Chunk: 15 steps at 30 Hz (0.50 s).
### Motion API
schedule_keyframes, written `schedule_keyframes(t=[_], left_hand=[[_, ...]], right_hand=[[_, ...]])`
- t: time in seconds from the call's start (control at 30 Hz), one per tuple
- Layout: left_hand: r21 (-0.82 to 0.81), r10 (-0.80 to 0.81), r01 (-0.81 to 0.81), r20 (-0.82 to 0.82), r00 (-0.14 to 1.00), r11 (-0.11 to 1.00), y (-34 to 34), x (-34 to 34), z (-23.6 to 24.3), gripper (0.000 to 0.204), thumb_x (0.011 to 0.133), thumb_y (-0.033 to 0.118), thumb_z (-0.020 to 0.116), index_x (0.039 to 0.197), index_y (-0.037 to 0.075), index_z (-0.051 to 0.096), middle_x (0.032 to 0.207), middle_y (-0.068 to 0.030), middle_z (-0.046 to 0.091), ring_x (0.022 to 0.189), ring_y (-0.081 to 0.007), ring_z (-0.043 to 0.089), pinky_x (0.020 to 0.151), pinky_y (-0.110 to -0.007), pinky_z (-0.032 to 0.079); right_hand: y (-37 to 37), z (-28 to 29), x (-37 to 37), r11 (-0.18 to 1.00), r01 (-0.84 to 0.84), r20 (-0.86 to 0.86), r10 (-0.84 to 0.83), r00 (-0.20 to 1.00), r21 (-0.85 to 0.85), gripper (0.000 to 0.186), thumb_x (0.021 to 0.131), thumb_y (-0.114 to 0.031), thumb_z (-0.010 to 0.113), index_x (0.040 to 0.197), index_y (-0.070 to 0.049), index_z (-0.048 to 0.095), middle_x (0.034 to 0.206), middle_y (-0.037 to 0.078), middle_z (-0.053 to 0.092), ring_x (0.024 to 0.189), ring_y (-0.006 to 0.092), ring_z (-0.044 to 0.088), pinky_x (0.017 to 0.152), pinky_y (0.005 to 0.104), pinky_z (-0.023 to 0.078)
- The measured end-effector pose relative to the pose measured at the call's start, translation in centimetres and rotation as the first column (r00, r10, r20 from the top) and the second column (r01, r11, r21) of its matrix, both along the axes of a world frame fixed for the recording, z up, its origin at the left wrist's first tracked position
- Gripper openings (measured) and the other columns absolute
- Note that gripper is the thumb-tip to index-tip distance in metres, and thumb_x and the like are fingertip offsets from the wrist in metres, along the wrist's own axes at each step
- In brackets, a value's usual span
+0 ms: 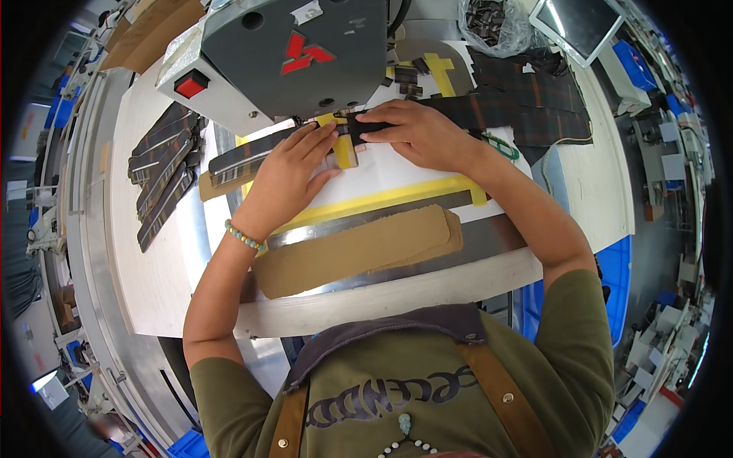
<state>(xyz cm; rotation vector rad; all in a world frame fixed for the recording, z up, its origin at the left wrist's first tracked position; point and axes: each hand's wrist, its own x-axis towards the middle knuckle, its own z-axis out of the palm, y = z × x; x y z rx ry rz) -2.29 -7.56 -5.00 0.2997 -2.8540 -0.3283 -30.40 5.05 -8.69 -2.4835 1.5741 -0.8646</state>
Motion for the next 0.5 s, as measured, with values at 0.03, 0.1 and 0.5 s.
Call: schedule_keyframes(t=[0.03, 0.1, 0.5], left_hand=[[-0.017, 0.004, -0.004, 0.000, 1.000, 1.000, -0.03, -0.03, -0.11, 0.052, 0.098, 0.022, 0.079, 0.143, -0.001, 0.068, 0.155, -0.0134, 0.064, 0.144, -0.0345, 0.058, 0.121, -0.045, 0.049], [-0.027, 0.005, -0.005, 0.000, 1.000, 1.000, -0.17, 0.00, -0.21, 0.051, 0.098, 0.020, 0.077, 0.143, -0.001, 0.067, 0.156, -0.0135, 0.063, 0.144, -0.0343, 0.058, 0.121, -0.044, 0.049], [-0.093, 0.032, -0.031, 0.014, 0.999, 0.995, -0.50, -0.19, -0.68, 0.051, 0.100, 0.001, 0.061, 0.151, -0.001, 0.061, 0.154, -0.0161, 0.063, 0.127, -0.0367, 0.062, 0.114, -0.044, 0.050]], right_hand=[[-0.05, 0.04, 0.00, 1.000, 0.004, -0.012, -0.004, 1.000, 0.007, 0.033, 0.100, -0.004, 0.069, 0.127, -0.017, 0.082, 0.146, 0.002, 0.071, 0.130, 0.0291, 0.066, 0.107, 0.0426, 0.059], [-0.12, 0.11, 0.03, 1.000, 0.005, -0.028, -0.005, 1.000, 0.009, 0.033, 0.101, -0.006, 0.067, 0.127, -0.018, 0.082, 0.146, 0.002, 0.071, 0.131, 0.0286, 0.066, 0.109, 0.0421, 0.059], [-0.95, -0.03, -0.30, 0.999, 0.029, -0.096, -0.032, 0.995, -0.032, 0.037, 0.099, -0.003, 0.067, 0.130, -0.017, 0.081, 0.146, 0.004, 0.071, 0.131, 0.0302, 0.066, 0.111, 0.0437, 0.058]])
